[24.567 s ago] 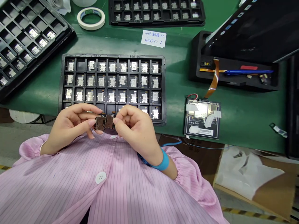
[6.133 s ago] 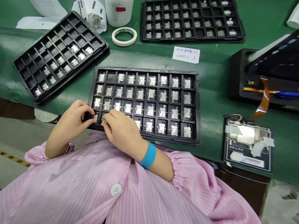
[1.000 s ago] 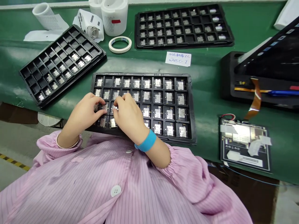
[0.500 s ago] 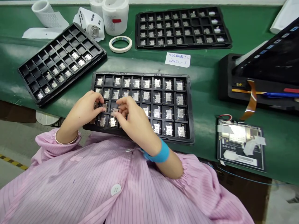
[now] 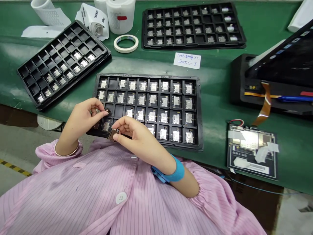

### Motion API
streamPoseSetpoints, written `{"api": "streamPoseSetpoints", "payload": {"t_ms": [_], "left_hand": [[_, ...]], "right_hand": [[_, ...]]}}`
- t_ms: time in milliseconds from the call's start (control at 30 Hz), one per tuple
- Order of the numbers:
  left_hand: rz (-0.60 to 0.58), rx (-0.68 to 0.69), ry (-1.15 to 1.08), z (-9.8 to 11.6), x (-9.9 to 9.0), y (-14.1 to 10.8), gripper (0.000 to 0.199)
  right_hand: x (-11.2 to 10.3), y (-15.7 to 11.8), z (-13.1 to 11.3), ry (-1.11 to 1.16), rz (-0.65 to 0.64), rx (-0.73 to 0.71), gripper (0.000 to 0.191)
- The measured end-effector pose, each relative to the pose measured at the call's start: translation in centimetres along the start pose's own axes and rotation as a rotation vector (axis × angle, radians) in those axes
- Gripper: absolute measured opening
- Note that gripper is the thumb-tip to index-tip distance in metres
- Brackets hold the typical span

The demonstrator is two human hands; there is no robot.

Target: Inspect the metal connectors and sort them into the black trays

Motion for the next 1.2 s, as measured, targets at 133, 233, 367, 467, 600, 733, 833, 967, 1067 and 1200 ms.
{"api": "streamPoseSetpoints", "payload": {"t_ms": [133, 233, 367, 467, 600, 733, 833, 967, 1067, 1200], "left_hand": [[0.098, 0.027, -0.090, 0.3, -0.2, -0.6, 0.007], [0.109, -0.025, -0.330, 0.7, 0.0, -1.2, 0.010], [-0.005, -0.153, -0.638, 1.8, 0.5, -2.3, 0.018], [-0.046, -0.148, -0.693, 2.8, 0.6, -3.1, 0.016], [-0.089, -0.153, -0.757, 3.5, 0.7, -3.8, 0.015], [-0.109, -0.144, -0.796, 3.8, 0.8, -4.1, 0.018], [-0.123, -0.143, -0.809, 3.9, 0.9, -4.2, 0.019], [-0.125, -0.165, -0.779, 3.9, 0.9, -4.2, 0.019], [-0.116, -0.168, -0.762, 4.0, 1.0, -4.2, 0.019], [-0.134, -0.157, -0.794, 4.1, 1.0, -4.3, 0.020]], "right_hand": [[-0.1, -0.1, 0.1, 0.013, -0.003, 0.013, 0.020], [-0.6, -0.4, -0.1, 0.057, 0.131, -0.010, 0.026], [-0.9, -1.3, -1.0, 0.065, 0.228, -0.033, 0.016], [-0.9, -2.0, -1.6, -0.014, 0.266, -0.089, 0.015], [-0.8, -2.9, -1.8, -0.064, 0.350, -0.118, 0.033], [-1.0, -3.5, -1.5, -0.088, 0.405, -0.122, 0.041], [-1.2, -3.6, -1.2, -0.119, 0.413, -0.126, 0.045], [-1.4, -3.8, -1.0, -0.127, 0.440, -0.119, 0.049], [-1.3, -3.9, -1.0, -0.115, 0.453, -0.128, 0.050], [-1.2, -3.7, -1.0, -0.082, 0.417, -0.144, 0.048]]}}
Point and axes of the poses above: each hand's wrist, its own y-axis towards the middle knuckle, its own x-axis out of the palm, z = x × y, the point moved 2 cm from there along y, towards the middle knuckle, and after that the axes turned 7 degrees about x, right-handed, at the moved point
